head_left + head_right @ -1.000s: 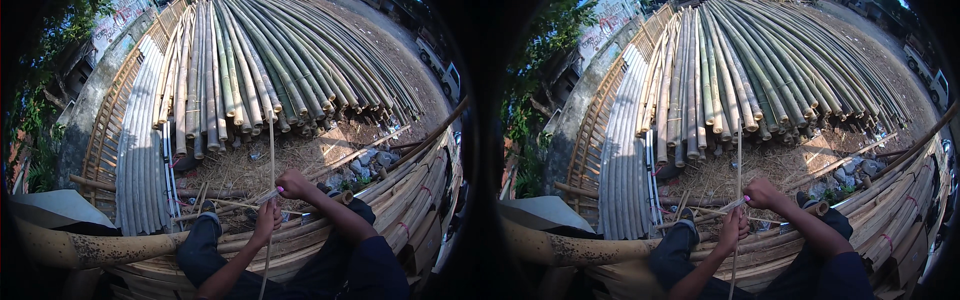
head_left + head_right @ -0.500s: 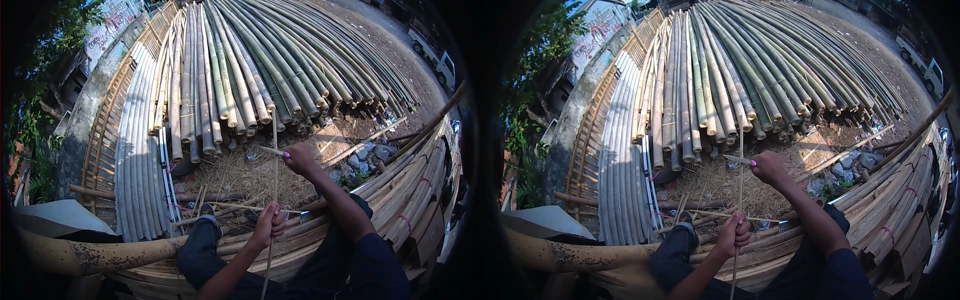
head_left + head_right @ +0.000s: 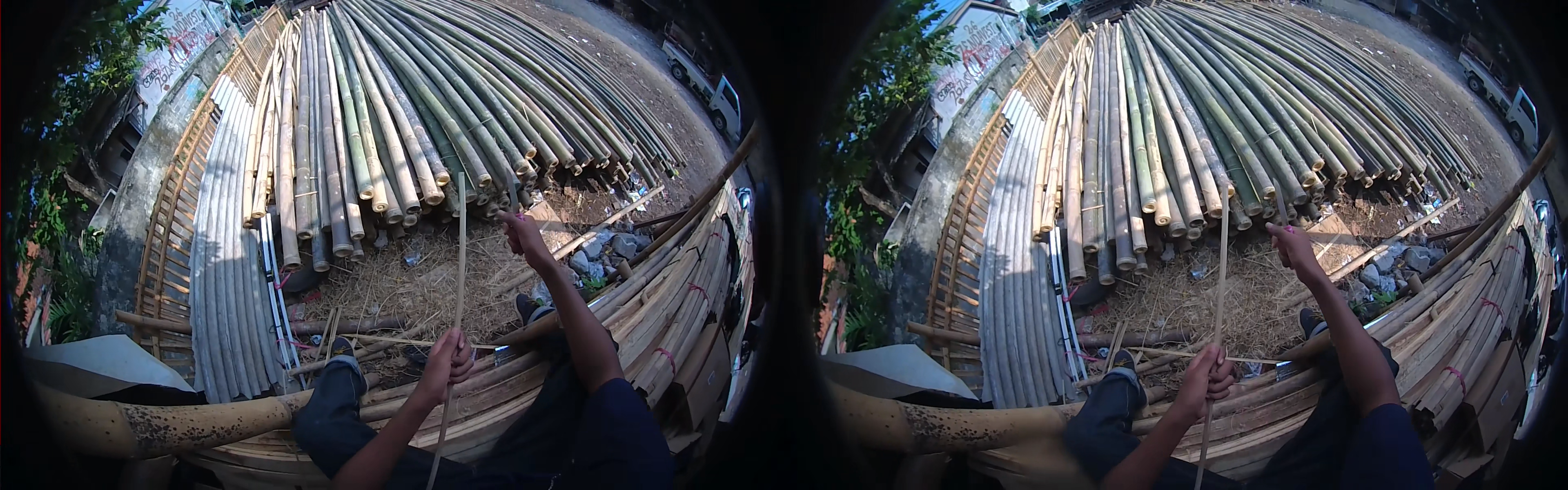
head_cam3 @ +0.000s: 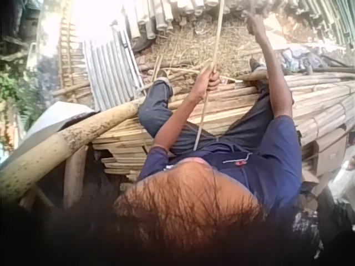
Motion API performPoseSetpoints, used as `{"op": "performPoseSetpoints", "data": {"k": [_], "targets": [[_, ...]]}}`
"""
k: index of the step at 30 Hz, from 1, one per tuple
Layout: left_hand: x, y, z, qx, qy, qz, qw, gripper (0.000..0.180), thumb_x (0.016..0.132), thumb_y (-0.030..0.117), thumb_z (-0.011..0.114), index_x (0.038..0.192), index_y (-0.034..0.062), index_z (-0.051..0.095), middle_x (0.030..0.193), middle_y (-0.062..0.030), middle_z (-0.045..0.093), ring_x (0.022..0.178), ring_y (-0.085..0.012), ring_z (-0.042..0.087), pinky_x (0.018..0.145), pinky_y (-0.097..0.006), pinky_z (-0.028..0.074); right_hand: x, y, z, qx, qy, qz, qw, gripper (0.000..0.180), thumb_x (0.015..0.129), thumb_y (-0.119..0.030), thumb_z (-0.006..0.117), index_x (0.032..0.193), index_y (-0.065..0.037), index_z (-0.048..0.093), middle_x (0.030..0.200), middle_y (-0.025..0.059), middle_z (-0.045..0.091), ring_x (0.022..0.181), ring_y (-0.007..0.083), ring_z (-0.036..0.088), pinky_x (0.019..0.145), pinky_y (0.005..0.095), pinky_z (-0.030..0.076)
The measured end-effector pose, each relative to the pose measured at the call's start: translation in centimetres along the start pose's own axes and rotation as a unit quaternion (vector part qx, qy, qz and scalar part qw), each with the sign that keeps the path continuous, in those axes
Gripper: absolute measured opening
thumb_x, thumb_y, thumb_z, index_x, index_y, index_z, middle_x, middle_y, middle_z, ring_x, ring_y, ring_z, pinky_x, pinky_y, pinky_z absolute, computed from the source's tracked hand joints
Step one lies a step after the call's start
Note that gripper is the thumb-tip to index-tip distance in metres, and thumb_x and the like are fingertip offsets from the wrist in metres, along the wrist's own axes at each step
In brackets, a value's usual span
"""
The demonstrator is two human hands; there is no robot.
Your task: Shaving or cleaning a long thin strip of bamboo using a small hand knife while sitting on a pile of bamboo poles.
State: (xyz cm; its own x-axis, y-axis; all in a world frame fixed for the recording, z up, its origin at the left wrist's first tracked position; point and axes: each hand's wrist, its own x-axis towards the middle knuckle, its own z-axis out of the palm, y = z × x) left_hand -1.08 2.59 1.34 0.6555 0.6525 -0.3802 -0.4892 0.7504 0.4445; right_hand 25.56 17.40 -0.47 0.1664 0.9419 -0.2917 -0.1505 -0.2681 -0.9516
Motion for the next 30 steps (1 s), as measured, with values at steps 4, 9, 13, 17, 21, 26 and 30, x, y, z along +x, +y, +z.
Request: {"op": "performPoseSetpoints", "data": {"k": [4,9,13,17,21,26,30], "targets": [[1.5,1.8,-2.6,0.043,0.057,0.059,0.996,0.027,0.1,0.033,0.033,0.086,0.0106,0.039,0.057,0.0043,0.028,0.041,-0.0029,0.023,0.034,-0.019,0.018,-6.1,0.6,7.8,-0.042,-0.209,0.066,0.975,0.028,0.084,-0.032,0.066,0.074,-0.007,0.058,0.05,-0.008,0.036,0.04,0.0036,0.031,0.039,0.0217,0.02],[1.5,1.3,-2.7,0.013,0.062,0.027,0.998,0.025,0.099,0.031,0.035,0.09,0.0093,0.041,0.06,0.0032,0.032,0.043,-0.0035,0.026,0.036,-0.018,0.022,-7.3,2.3,9.8,-0.052,-0.21,0.025,0.976,0.021,0.083,-0.024,0.068,0.078,-0.008,0.055,0.052,-0.0077,0.037,0.042,0.0032,0.031,0.04,0.0218,0.021],[0.8,0.9,-1.6,0.082,-0.027,-0.083,0.993,0.025,0.1,0.032,0.035,0.087,0.0103,0.039,0.061,0.0043,0.03,0.045,-0.0034,0.025,0.037,-0.018,0.021,-4.2,0.0,6.8,0.045,-0.136,0.007,0.99,0.026,0.088,-0.026,0.061,0.071,-0.01,0.051,0.05,-0.0084,0.035,0.04,0.0029,0.028,0.039,0.0233,0.019],[1.0,0.4,-1.0,0.155,0.009,-0.044,0.987,0.021,0.1,0.029,0.035,0.09,0.0104,0.037,0.062,0.0037,0.03,0.044,-0.0041,0.025,0.036,-0.018,0.021,-2.4,0.5,4.2,-0.201,-0.039,-0.118,0.972,0.036,0.086,-0.029,0.057,0.059,-0.007,0.052,0.048,0.0011,0.045,0.04,0.0157,0.043,0.042,0.0335,0.032],[1.1,0.2,-1.5,0.244,0.085,0.046,0.965,0.023,0.1,0.028,0.036,0.088,0.0086,0.039,0.059,0.002,0.034,0.042,-0.007,0.032,0.037,-0.022,0.024,-5.0,1.7,6.4,-0.524,-0.101,-0.287,0.795,0.023,0.073,-0.022,0.056,0.06,-0.004,0.056,0.058,0.0193,0.053,0.061,0.039,0.056,0.059,0.0487,0.043],[0.5,-0.4,-0.9,0.552,0.176,0.172,0.797,0.025,0.098,0.024,0.038,0.09,0.0001,0.043,0.057,-0.0177,0.05,0.048,-0.0329,0.053,0.044,-0.039,0.036,-6.7,4.0,8.0,-0.524,-0.22,-0.35,0.745,0.021,0.073,-0.022,0.056,0.059,-0.006,0.056,0.058,0.0181,0.054,0.06,0.0377,0.056,0.058,0.0493,0.043],[-1.4,-0.8,1.5,0.633,0.216,0.167,0.724,0.027,0.098,0.022,0.037,0.092,-0.0035,0.044,0.06,-0.0246,0.05,0.059,-0.0378,0.056,0.05,-0.045,0.038,-4.7,3.4,6.8,-0.56,-0.092,-0.328,0.755,0.023,0.074,-0.021,0.053,0.06,-0.004,0.056,0.059,0.0197,0.053,0.064,0.0391,0.056,0.06,0.0496,0.044]]}}
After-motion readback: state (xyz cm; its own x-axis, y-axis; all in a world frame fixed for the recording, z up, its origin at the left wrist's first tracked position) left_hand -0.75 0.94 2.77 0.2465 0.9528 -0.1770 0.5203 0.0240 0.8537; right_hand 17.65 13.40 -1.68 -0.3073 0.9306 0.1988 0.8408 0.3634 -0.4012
